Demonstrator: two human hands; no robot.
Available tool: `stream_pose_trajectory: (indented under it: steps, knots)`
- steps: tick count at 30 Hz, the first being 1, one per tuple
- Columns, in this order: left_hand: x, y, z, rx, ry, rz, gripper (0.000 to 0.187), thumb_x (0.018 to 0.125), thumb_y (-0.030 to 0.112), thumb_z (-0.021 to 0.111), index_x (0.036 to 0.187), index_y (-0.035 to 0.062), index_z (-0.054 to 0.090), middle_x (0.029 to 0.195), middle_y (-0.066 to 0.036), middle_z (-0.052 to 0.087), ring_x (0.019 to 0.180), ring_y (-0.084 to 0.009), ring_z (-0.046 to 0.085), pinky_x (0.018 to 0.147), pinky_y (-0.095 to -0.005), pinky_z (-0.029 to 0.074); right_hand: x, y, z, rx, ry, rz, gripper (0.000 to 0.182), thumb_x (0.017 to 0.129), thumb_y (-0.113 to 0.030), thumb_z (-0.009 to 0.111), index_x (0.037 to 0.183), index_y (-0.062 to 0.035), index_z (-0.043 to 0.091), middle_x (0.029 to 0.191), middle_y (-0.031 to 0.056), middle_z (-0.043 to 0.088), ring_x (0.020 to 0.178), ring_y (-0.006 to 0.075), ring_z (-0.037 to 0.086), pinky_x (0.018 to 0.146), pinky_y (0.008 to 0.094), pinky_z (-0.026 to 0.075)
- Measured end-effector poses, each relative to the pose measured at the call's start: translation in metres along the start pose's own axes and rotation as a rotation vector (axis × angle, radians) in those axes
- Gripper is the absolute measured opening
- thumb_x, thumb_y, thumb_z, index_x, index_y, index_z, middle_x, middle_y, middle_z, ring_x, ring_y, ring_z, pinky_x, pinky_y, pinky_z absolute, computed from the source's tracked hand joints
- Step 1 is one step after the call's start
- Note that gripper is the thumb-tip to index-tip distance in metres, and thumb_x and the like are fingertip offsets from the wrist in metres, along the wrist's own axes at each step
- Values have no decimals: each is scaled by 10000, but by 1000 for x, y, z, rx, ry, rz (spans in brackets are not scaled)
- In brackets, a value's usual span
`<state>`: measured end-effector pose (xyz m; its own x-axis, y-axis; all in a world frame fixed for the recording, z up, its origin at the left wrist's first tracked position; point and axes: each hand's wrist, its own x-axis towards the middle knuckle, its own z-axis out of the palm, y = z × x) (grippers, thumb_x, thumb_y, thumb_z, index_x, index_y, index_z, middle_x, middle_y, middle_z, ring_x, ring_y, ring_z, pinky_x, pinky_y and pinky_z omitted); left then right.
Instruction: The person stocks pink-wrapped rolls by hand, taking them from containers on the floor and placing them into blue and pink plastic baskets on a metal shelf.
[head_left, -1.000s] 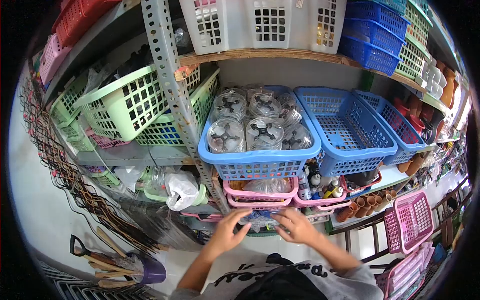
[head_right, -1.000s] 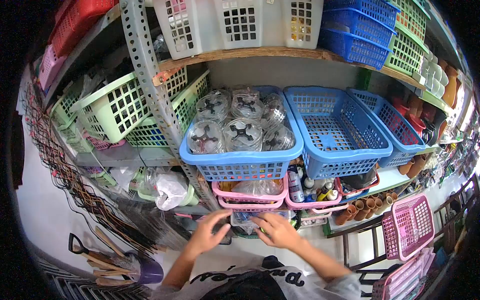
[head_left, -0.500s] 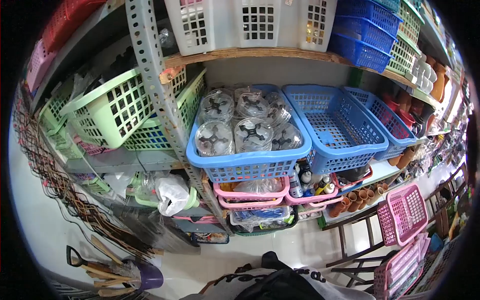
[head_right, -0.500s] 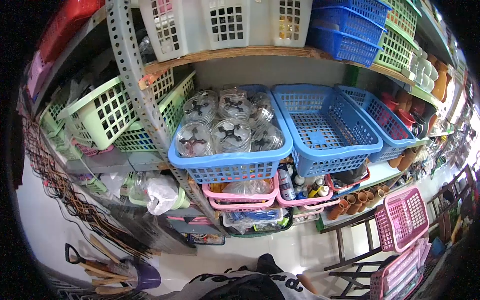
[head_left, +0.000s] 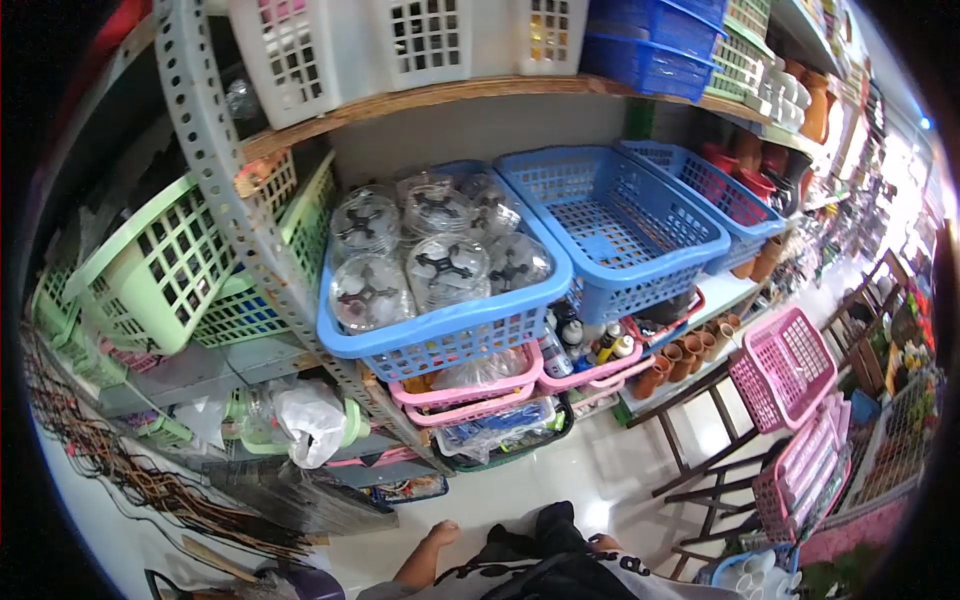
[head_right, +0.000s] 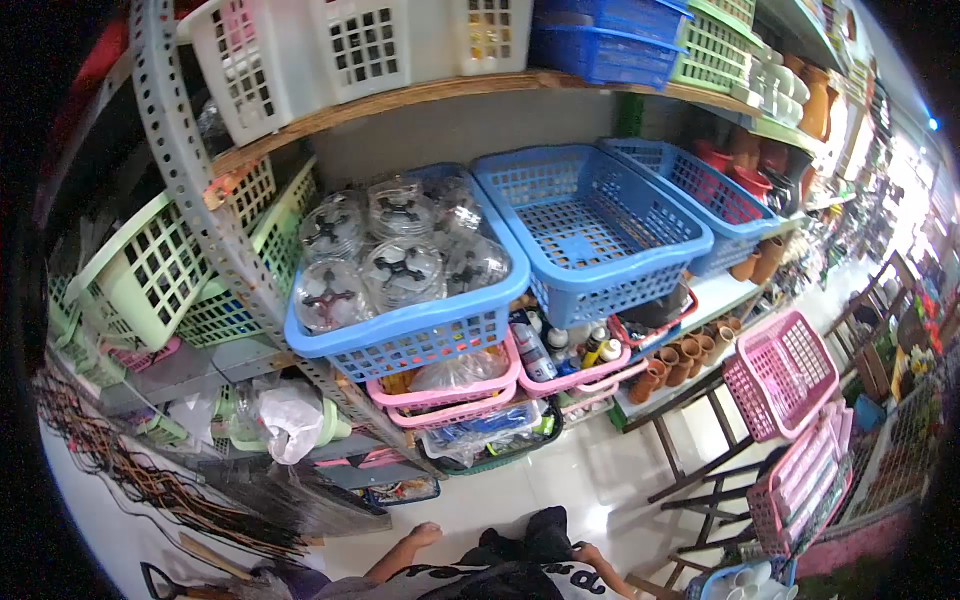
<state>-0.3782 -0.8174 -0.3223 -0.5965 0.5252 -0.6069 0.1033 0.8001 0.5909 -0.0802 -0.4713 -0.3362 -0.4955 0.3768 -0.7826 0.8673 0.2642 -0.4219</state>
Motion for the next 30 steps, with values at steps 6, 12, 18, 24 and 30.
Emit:
stream_pose_trajectory:
  steps: [6,12,18,24,30]
  knots:
    - [0,63,-19,149,-88,-32,339,741,319,480,949,87,615,899,-125,625,846,-262,589,766,-336,448,-30,38,11,85,34,70,521,641,-513,600,972,-112,630,960,150,612,921,273,576,819,341,438]
    - [13,68,30,410,-406,-98,343,754,317,474,957,75,608,831,-151,622,718,-300,597,671,-387,465,-68,73,7,343,198,191,452,665,-419,606,961,-78,628,938,184,610,919,298,573,818,363,437]
    - [76,109,73,605,-419,322,337,756,296,495,925,33,621,887,-200,605,834,-306,588,747,-363,448,-104,102,20,591,314,311,453,673,-356,583,989,-32,598,900,215,608,833,311,593,741,381,470]
    - [97,209,68,572,-480,293,369,747,300,497,995,47,603,997,-157,598,952,-294,559,829,-347,428,-142,109,46,658,330,466,407,647,-330,562,947,-62,621,765,153,623,585,239,596,532,343,496]
    - [119,266,87,590,-612,312,407,733,340,520,1040,81,588,1013,-153,593,974,-281,551,861,-333,413,-154,105,83,746,471,541,389,657,-326,551,925,-54,625,723,144,621,578,236,596,520,339,497]
